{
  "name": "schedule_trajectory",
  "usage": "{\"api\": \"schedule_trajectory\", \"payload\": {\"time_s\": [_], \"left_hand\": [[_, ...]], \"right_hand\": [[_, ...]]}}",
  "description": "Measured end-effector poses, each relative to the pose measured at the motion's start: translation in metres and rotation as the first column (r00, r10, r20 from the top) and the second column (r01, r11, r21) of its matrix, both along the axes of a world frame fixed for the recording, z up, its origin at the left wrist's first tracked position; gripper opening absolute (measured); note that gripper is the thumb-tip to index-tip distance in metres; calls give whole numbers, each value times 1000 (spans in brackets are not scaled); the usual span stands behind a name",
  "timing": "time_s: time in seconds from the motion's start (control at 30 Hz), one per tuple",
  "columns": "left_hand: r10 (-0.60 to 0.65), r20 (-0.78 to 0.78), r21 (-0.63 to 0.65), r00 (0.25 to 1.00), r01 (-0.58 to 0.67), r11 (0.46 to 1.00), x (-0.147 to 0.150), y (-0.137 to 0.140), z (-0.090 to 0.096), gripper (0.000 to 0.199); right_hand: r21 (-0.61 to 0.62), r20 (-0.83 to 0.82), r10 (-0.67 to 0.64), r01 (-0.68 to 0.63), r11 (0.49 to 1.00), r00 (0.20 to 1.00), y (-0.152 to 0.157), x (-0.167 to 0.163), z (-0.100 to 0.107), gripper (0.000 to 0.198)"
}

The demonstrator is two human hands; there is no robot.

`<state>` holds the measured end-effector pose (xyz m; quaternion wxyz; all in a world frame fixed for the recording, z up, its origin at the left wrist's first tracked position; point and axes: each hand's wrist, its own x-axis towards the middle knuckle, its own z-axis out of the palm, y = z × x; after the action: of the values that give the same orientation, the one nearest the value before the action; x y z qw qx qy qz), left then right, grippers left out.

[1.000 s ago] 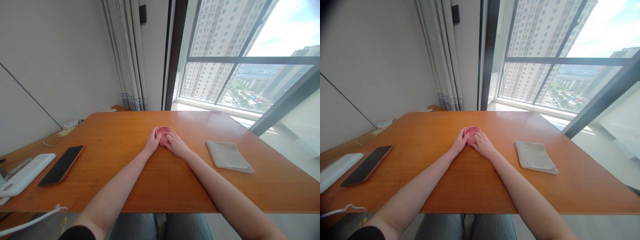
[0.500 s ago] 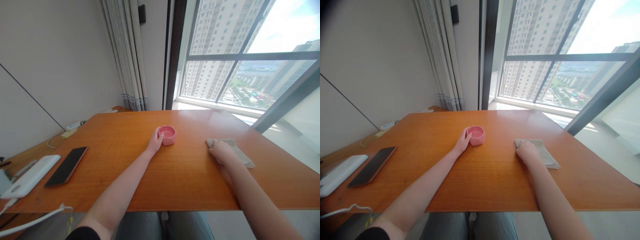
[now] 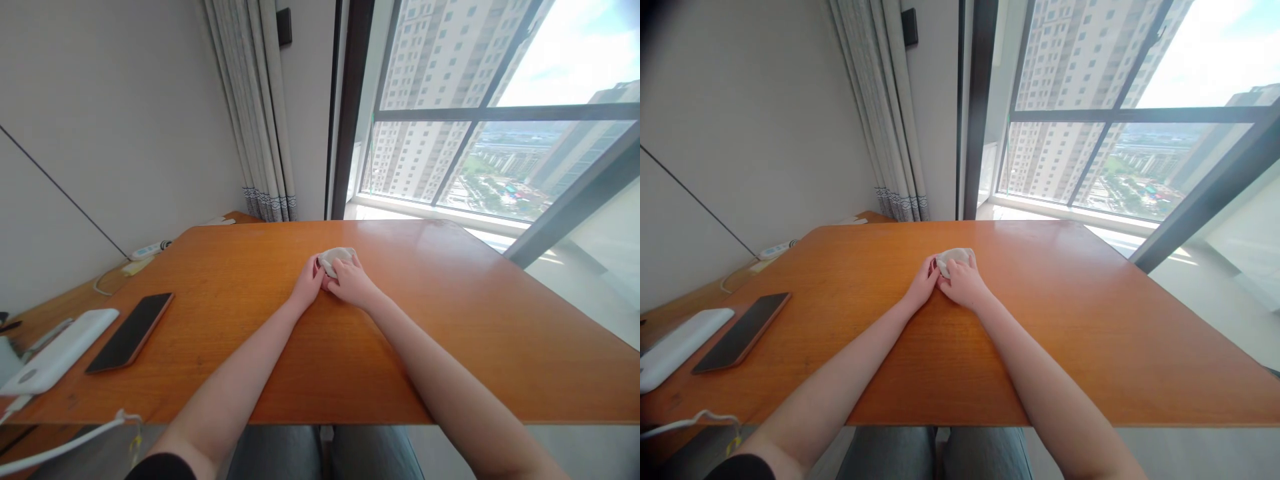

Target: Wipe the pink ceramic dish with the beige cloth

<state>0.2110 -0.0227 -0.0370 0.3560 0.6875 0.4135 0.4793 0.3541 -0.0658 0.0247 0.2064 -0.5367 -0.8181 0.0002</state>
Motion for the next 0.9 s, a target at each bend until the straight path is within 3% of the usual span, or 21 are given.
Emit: {"api": "schedule_trajectory", "payload": {"time_s": [0.13, 0.23, 0.37, 0.47, 0.63, 0.8, 0.9], "left_hand": [[62, -15, -69, 998, -62, 996, 1, -1, -2, 50], [82, 93, -132, 992, -69, 989, 3, -3, -2, 57], [86, 389, -337, 917, 55, 940, 11, -14, 7, 58], [92, 520, -367, 849, 124, 922, 16, -25, 14, 51], [190, 440, -328, 878, -40, 944, 15, -27, 14, 45], [203, 362, -335, 910, -76, 939, 14, -22, 8, 40], [165, 352, -314, 922, -50, 948, 11, -21, 13, 38]], "right_hand": [[-47, 2, 66, -66, 997, 998, 2, 9, -11, 15], [-40, 46, 73, -71, 997, 996, 3, 13, -14, 18], [187, 36, 31, -37, 982, 999, -3, 1, -20, 24], [291, 24, 33, -38, 956, 999, -8, -11, -24, 21], [255, 10, 69, -69, 964, 998, -6, -14, -30, 18], [219, -15, 39, -34, 975, 999, -7, -11, -29, 19], [247, -54, 117, -100, 964, 992, -13, -12, -24, 23]]}}
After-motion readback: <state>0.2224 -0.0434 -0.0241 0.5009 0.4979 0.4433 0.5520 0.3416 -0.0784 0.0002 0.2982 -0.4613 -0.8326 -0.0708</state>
